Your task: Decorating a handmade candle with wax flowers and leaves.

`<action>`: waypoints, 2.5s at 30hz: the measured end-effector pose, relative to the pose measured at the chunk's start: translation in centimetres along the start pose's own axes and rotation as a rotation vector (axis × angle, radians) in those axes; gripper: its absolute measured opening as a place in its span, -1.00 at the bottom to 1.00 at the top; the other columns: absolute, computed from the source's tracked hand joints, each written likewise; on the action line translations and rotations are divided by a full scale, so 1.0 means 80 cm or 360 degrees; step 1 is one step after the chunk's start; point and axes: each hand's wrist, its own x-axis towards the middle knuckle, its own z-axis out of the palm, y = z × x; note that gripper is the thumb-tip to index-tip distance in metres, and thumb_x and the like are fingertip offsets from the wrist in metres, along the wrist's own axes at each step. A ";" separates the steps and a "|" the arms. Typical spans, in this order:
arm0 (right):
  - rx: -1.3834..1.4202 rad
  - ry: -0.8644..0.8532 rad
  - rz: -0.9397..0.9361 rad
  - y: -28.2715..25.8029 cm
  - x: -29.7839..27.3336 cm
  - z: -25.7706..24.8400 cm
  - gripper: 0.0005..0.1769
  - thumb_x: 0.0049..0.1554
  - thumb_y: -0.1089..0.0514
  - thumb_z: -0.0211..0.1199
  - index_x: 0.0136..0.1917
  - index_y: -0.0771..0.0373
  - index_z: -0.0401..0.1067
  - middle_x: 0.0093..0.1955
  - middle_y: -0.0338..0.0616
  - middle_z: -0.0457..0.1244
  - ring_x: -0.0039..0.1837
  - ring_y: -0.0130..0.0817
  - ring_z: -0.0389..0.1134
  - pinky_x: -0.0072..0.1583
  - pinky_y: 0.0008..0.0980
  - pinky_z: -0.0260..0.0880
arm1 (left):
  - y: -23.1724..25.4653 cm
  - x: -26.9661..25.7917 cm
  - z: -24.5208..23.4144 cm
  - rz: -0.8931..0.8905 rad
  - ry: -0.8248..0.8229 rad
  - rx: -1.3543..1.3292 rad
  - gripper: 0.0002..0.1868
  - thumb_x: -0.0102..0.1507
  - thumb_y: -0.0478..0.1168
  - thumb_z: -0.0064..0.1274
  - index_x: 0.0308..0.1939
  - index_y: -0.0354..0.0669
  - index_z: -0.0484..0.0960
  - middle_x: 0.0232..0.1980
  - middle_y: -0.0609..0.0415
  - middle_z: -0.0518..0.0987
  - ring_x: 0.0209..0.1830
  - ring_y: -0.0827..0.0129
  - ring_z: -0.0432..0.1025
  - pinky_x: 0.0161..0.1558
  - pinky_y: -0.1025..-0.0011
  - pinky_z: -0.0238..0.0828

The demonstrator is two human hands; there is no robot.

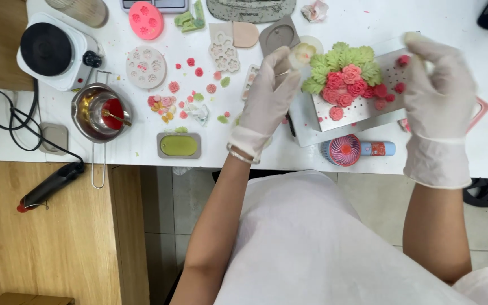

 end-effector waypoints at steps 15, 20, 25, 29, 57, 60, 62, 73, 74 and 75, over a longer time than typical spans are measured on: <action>0.0487 -0.0855 -0.0210 -0.232 -0.098 0.254 -0.40 0.19 0.25 0.31 0.46 0.26 0.25 0.18 0.01 0.29 0.12 -0.24 0.35 0.14 -0.31 0.38 | 0.100 -0.269 -0.323 0.0290 0.1193 0.1360 -0.59 0.31 -0.38 0.16 0.24 -0.27 0.48 0.24 -0.11 0.49 0.25 0.12 0.42 0.30 0.27 0.36; -0.0558 -0.1430 -0.0387 -0.279 -0.095 0.297 -0.45 0.18 0.01 0.33 0.42 0.02 0.34 0.05 0.06 0.33 0.09 0.02 0.38 0.15 -0.09 0.37 | 0.099 -0.281 -0.384 0.0411 0.1211 0.1491 -0.59 0.30 -0.39 0.17 0.22 -0.24 0.49 0.23 -0.07 0.50 0.30 0.11 0.36 0.32 0.24 0.34; -0.0066 -0.0993 -0.0269 -0.279 -0.110 0.283 -0.64 0.20 0.08 0.26 0.25 0.18 0.45 0.21 -0.06 0.40 0.14 -0.08 0.42 0.13 -0.20 0.40 | 0.099 -0.242 -0.395 0.0357 0.0913 0.1164 -0.61 0.29 -0.40 0.14 0.20 -0.24 0.50 0.23 -0.12 0.47 0.26 0.12 0.38 0.32 0.24 0.36; 0.0083 -0.0691 0.0496 -0.249 -0.125 0.233 -0.66 0.17 0.10 0.29 0.22 0.15 0.54 0.09 -0.20 0.45 0.06 -0.37 0.47 0.12 -0.38 0.41 | 0.116 -0.191 -0.366 0.0556 0.0632 0.1105 -0.65 0.35 -0.34 0.14 0.21 -0.23 0.49 0.22 -0.11 0.46 0.23 0.17 0.43 0.26 0.30 0.44; -0.0192 0.0548 0.0600 0.030 -0.096 0.064 -0.74 0.20 0.15 0.53 0.00 0.30 0.50 -0.06 -0.18 0.38 -0.13 -0.46 0.40 -0.03 -0.46 0.44 | 0.089 -0.090 0.006 0.0663 -0.0027 0.1274 -0.71 0.34 -0.37 0.16 0.13 -0.11 0.52 0.11 0.04 0.61 0.14 0.12 0.52 0.22 0.25 0.40; -0.0162 0.0433 0.0348 0.017 -0.093 0.047 -0.78 0.25 0.18 0.49 0.02 0.28 0.47 -0.01 -0.22 0.37 -0.07 -0.49 0.40 0.04 -0.48 0.43 | 0.085 -0.073 0.026 0.0636 -0.0040 0.1253 -0.69 0.35 -0.34 0.16 0.16 -0.09 0.52 0.12 0.05 0.61 0.17 0.15 0.50 0.36 0.20 0.35; -0.0179 0.0314 0.0145 0.008 -0.076 0.039 -0.82 0.27 0.21 0.47 0.03 0.25 0.47 0.02 -0.25 0.35 -0.03 -0.50 0.40 0.10 -0.47 0.42 | 0.076 -0.056 0.034 0.0615 -0.0041 0.1192 -0.68 0.36 -0.33 0.15 0.19 -0.10 0.51 0.15 0.06 0.59 0.21 0.17 0.49 0.49 0.15 0.31; -0.0643 -0.0234 -0.0658 0.035 0.018 0.052 -0.71 0.17 -0.01 0.52 0.08 0.07 0.53 0.10 -0.23 0.20 0.26 -0.20 0.17 0.34 -0.12 0.02 | -0.020 0.029 0.035 -0.0009 0.0089 0.0238 -0.31 0.36 0.03 0.10 0.46 -0.31 0.35 0.38 -0.12 0.42 0.29 0.20 0.39 0.34 0.27 0.37; -0.0640 -0.0244 -0.0663 0.029 0.020 0.050 -0.71 0.17 -0.01 0.52 0.08 0.07 0.53 0.10 -0.23 0.20 0.26 -0.20 0.17 0.34 -0.12 0.02 | -0.022 0.029 0.035 -0.0013 0.0099 0.0236 -0.31 0.36 0.03 0.10 0.46 -0.31 0.35 0.38 -0.12 0.42 0.29 0.20 0.39 0.34 0.27 0.37; -0.0683 -0.0257 -0.0685 0.024 0.023 0.048 -0.71 0.14 -0.01 0.51 0.07 0.08 0.54 0.09 -0.23 0.20 0.25 -0.20 0.17 0.34 -0.11 0.02 | -0.025 0.029 0.035 -0.0028 0.0039 0.0163 -0.31 0.38 0.03 0.11 0.46 -0.32 0.34 0.40 -0.13 0.41 0.33 0.21 0.38 0.37 0.29 0.34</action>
